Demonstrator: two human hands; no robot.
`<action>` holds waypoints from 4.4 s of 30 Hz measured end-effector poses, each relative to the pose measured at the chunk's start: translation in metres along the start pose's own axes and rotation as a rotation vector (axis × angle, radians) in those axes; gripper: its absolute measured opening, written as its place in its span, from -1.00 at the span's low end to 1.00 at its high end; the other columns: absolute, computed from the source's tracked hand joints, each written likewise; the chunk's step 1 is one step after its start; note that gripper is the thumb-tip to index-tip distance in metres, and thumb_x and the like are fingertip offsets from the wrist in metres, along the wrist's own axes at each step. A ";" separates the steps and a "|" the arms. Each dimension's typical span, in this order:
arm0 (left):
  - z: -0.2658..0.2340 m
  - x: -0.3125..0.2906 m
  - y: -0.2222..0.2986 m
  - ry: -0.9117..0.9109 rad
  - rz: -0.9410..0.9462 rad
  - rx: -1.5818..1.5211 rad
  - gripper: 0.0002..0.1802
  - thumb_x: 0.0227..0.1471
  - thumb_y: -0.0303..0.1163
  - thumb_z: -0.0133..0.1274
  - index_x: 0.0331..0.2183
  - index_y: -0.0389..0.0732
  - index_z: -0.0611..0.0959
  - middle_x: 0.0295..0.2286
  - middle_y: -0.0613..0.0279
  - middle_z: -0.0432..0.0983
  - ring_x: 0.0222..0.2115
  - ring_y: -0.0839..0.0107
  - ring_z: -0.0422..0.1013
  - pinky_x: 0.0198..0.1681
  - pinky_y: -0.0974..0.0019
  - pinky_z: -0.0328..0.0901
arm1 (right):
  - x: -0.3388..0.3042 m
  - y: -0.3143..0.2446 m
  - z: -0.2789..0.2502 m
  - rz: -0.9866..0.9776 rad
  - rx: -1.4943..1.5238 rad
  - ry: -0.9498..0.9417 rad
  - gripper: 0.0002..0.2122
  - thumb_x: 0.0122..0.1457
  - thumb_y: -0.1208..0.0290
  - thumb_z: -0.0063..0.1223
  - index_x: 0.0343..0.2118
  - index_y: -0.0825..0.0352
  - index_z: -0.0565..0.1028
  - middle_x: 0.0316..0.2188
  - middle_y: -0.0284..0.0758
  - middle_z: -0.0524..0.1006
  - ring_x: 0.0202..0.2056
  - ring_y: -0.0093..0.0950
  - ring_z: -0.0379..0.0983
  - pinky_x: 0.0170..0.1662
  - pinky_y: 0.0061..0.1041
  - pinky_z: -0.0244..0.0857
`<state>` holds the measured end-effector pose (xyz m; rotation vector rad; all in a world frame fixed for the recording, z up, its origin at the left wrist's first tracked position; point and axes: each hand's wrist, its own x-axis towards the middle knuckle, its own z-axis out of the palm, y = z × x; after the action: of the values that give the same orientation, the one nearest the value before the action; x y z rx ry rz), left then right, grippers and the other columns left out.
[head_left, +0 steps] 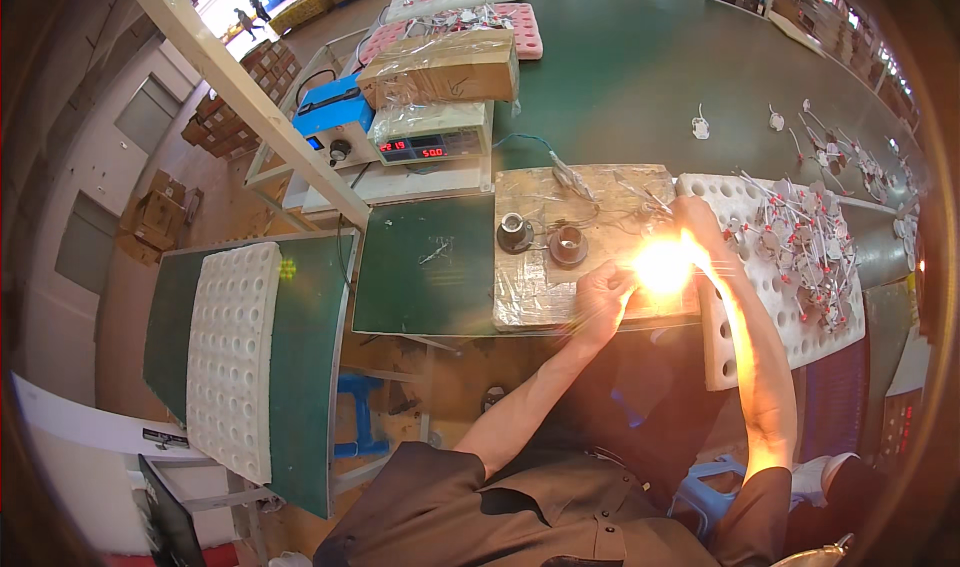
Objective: Testing LED bulb components on a rig and placing them into a specialized tray.
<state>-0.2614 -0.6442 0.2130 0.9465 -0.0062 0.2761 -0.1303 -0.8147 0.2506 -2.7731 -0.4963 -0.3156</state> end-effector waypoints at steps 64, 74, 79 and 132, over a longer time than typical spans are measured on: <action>0.150 0.035 -0.032 -1.305 0.456 0.981 -0.64 0.00 -0.80 0.02 -0.15 -0.37 0.69 -0.24 0.08 0.59 -0.21 0.24 0.51 -0.12 0.28 0.45 | -0.133 0.066 -0.044 0.473 0.985 1.014 -0.59 0.20 0.06 0.10 -0.48 0.42 0.52 -0.65 -0.29 0.43 -0.50 -0.57 0.39 -0.35 -0.43 0.32; 0.109 0.055 -0.024 -1.271 0.284 0.634 -0.72 0.18 -0.48 0.04 -0.12 -0.48 0.60 -0.20 -0.07 0.57 -0.17 0.14 0.52 -0.10 0.14 0.46 | -0.140 0.065 -0.060 0.474 1.243 0.945 -0.63 0.29 0.12 0.00 -0.35 0.41 0.54 -0.63 -0.29 0.50 -0.56 -0.51 0.47 -0.43 -0.48 0.37; 0.074 0.048 -0.001 -0.907 0.249 0.914 -0.80 0.24 -0.54 -0.06 -0.19 -0.35 0.64 -0.34 0.20 0.58 -0.32 0.44 0.47 -0.22 0.37 0.38 | -0.133 0.079 -0.042 0.342 1.202 1.025 -0.66 0.29 0.12 0.01 -0.13 0.33 0.54 -0.52 -0.41 0.46 -0.44 -0.62 0.39 -0.38 -0.55 0.33; 0.052 -0.013 -0.036 -0.626 -0.331 0.084 -0.83 0.22 -0.39 0.10 -0.21 -0.27 0.52 -0.50 0.21 0.52 -0.53 0.49 0.46 -0.43 0.40 0.38 | -0.126 0.011 -0.082 0.371 0.816 0.788 -0.81 0.22 0.33 0.16 -0.37 0.39 0.57 -0.60 -0.39 0.56 -0.62 -0.66 0.28 -0.53 -0.54 0.18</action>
<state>-0.2597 -0.7087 0.2124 1.0682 -0.4110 -0.3344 -0.2550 -0.8897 0.2904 -1.7057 0.0937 -0.8332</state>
